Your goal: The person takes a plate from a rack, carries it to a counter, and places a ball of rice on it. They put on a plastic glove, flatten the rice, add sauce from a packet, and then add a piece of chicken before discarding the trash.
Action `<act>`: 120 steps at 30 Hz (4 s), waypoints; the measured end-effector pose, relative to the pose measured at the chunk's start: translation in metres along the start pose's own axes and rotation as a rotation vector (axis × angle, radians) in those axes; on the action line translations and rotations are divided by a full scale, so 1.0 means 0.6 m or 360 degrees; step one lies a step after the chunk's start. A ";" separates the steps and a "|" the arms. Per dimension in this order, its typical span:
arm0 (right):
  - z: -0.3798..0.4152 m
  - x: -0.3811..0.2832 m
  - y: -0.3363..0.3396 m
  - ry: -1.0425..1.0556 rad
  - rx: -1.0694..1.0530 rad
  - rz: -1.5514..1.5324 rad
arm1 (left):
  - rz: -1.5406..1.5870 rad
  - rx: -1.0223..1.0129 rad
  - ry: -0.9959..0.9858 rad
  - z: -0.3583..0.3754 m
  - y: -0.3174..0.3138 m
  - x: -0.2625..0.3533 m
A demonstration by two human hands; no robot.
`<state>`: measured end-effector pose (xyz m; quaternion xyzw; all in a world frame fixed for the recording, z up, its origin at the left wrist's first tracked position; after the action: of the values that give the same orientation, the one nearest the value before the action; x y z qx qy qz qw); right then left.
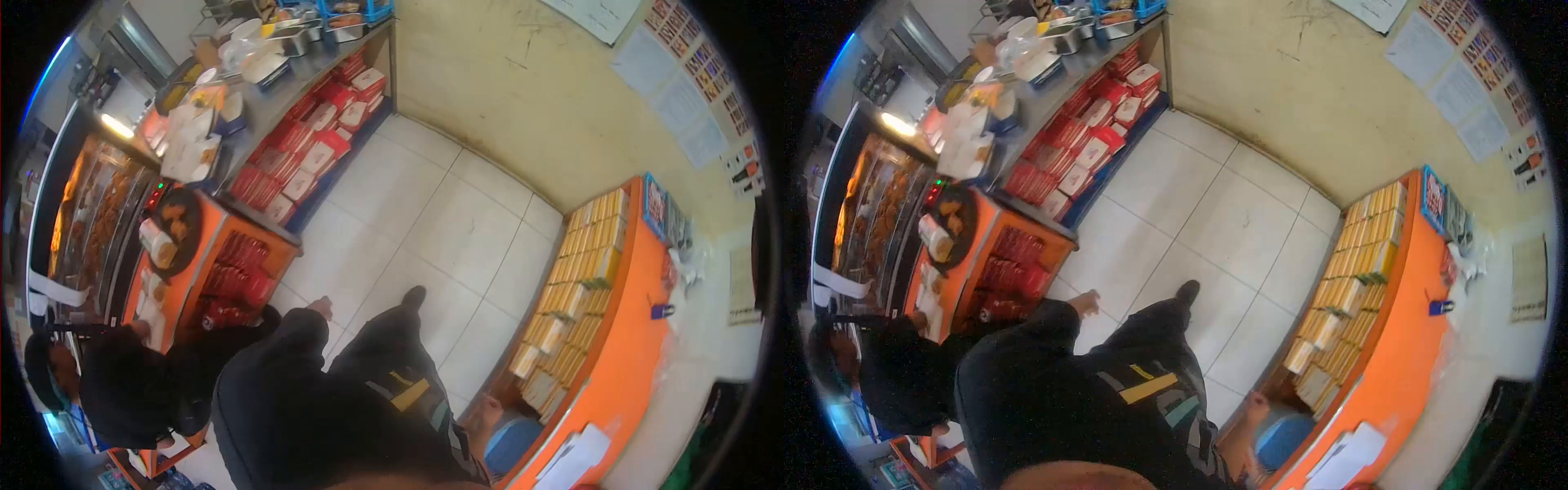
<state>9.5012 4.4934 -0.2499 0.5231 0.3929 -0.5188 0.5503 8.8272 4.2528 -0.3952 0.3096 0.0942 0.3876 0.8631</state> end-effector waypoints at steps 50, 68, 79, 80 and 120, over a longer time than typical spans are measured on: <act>-1.440 -0.811 0.014 0.0426 0.1725 -0.1251 | -0.0286 -0.1889 -0.2394 0.002 0.979 2.531; -0.487 -0.778 -0.134 0.0353 0.3662 0.0491 | -0.1310 -0.2169 -0.2664 0.537 0.526 1.859; -0.066 -0.660 -0.151 0.0112 0.3883 -0.0750 | -0.1900 -0.2593 -0.2671 0.764 0.195 1.429; -0.017 -0.655 -0.147 0.0087 0.3933 -0.0713 | -0.1809 -0.2612 -0.2547 0.794 0.165 1.398; 1.435 -0.455 -0.289 -0.1115 0.3725 0.0986 | -0.2740 -0.2535 -0.4166 1.479 -0.450 -0.080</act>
<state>9.1943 3.7050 0.1113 0.6011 -0.6067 -0.5156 -0.0691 9.3166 3.6713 0.1385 0.2035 0.6727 0.6721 -0.2333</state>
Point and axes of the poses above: each hand's wrist, its own z-axis away from the middle knuckle, its own y-axis out of the back of the hand, x = y × z, the point moved 5 cm from there along -z, towards the middle knuckle, and after that the axes turned 15 degrees about -z, right-handed, at the moved point
